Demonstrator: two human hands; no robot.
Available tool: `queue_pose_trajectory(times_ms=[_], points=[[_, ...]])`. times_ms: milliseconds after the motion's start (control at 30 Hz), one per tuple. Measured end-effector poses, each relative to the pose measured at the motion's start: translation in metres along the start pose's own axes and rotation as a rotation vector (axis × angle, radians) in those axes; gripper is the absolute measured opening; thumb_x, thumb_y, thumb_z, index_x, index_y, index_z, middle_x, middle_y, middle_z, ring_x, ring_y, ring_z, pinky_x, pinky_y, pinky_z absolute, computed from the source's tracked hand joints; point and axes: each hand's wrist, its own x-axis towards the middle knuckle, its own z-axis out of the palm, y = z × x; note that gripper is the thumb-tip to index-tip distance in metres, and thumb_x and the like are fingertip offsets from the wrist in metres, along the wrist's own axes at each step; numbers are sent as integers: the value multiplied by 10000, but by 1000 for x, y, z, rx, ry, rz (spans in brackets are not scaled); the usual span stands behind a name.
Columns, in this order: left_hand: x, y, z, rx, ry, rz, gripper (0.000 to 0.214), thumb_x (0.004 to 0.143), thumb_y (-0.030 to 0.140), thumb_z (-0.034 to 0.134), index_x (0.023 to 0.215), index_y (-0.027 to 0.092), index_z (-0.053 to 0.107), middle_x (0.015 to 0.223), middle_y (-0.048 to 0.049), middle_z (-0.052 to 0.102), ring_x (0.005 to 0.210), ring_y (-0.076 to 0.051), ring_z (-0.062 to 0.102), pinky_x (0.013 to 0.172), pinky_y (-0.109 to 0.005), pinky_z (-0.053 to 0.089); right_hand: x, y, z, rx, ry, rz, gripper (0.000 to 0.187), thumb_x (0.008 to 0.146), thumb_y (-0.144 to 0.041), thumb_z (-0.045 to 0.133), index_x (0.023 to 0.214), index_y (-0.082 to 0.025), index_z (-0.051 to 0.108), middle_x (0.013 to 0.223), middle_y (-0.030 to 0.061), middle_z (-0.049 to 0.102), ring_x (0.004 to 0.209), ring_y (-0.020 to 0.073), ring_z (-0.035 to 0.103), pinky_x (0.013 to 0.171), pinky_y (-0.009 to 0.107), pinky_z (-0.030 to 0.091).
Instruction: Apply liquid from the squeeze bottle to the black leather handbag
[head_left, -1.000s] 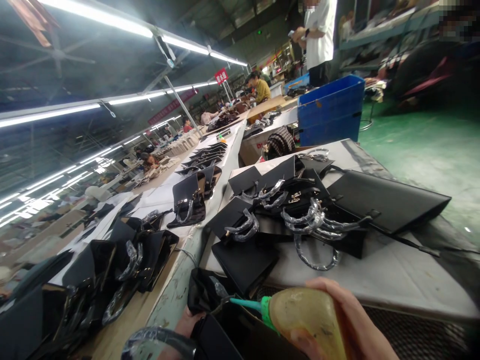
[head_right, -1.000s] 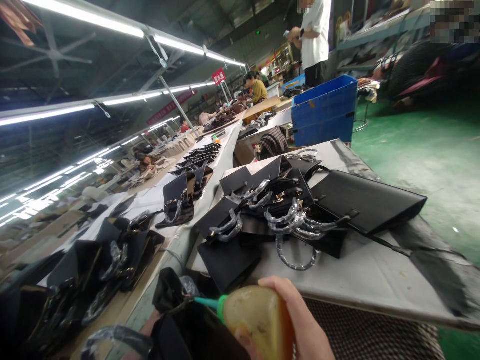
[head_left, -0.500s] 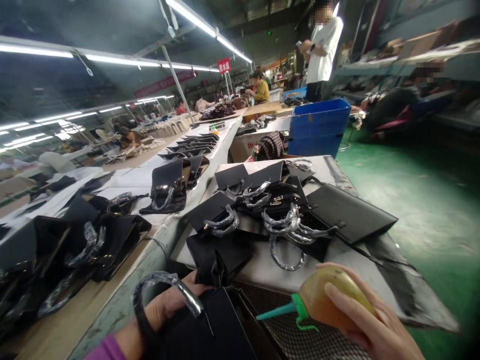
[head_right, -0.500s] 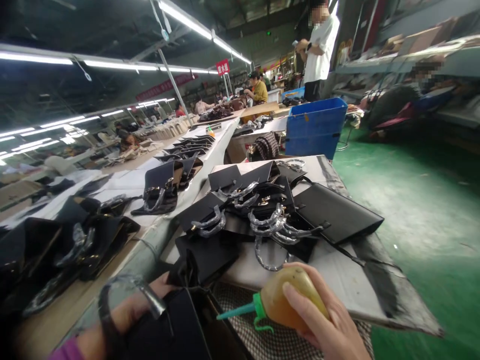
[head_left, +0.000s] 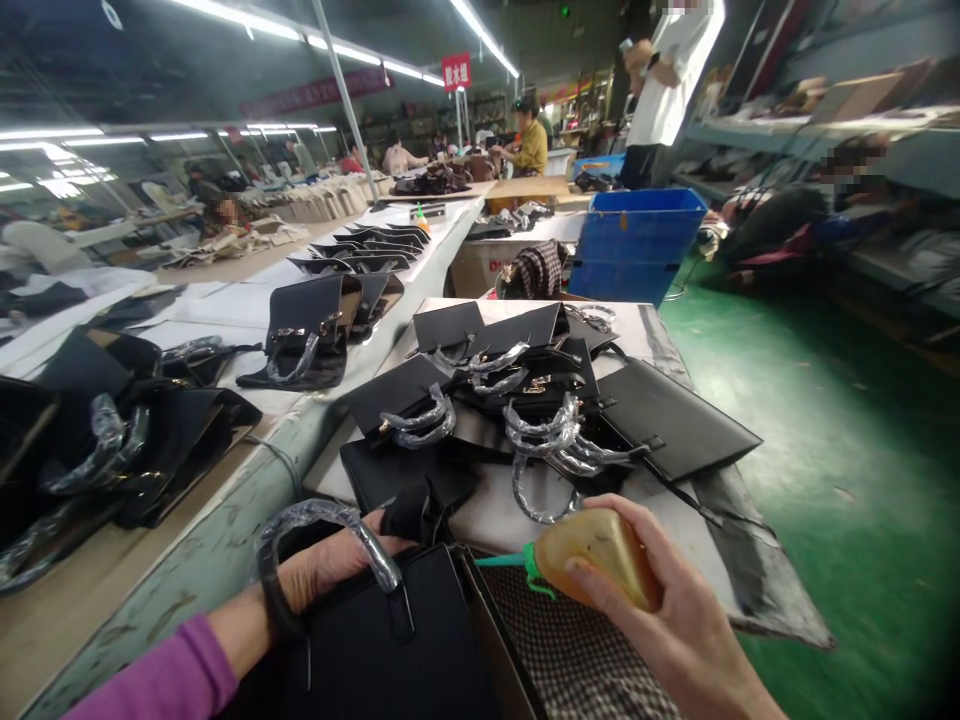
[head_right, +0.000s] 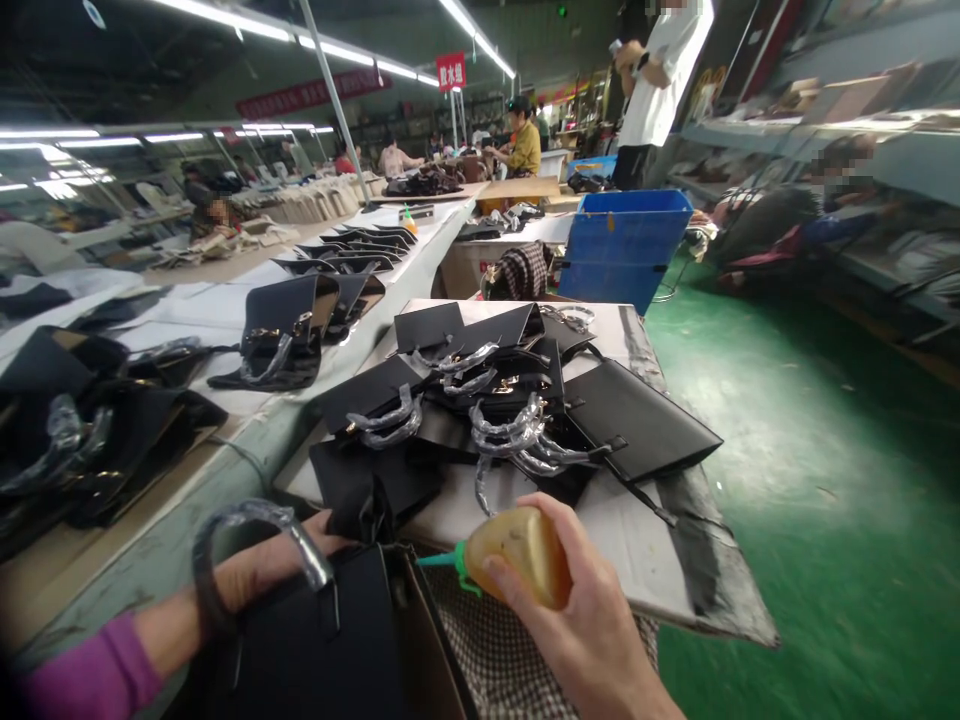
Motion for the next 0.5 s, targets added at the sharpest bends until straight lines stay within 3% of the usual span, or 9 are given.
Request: queue_pose_trajectory(times_ms=[167, 333, 500], points=[[3, -5, -6, 39, -1, -4, 397, 686, 243, 957, 1043, 157, 806, 874, -60, 808, 790, -233, 727, 755, -312, 602, 9, 1, 11, -130, 32, -202, 409, 965, -497, 710, 1279, -278, 565, 1089, 50, 701, 885, 244, 700, 822, 395, 618], [-1, -1, -1, 61, -6, -16, 338, 677, 251, 961, 969, 147, 827, 822, -50, 801, 744, -212, 704, 764, -309, 598, 9, -8, 13, -200, 27, -325, 364, 971, -424, 713, 1259, -283, 542, 1040, 39, 703, 839, 241, 710, 762, 387, 617], [-2, 1, -1, 40, -23, -11, 272, 704, 268, 948, 934, 167, 841, 853, -46, 815, 816, -254, 749, 789, -308, 599, 4, -11, 6, -214, -61, -315, 314, 985, -385, 694, 1247, -290, 549, 1010, 26, 721, 765, 218, 713, 686, 350, 607]])
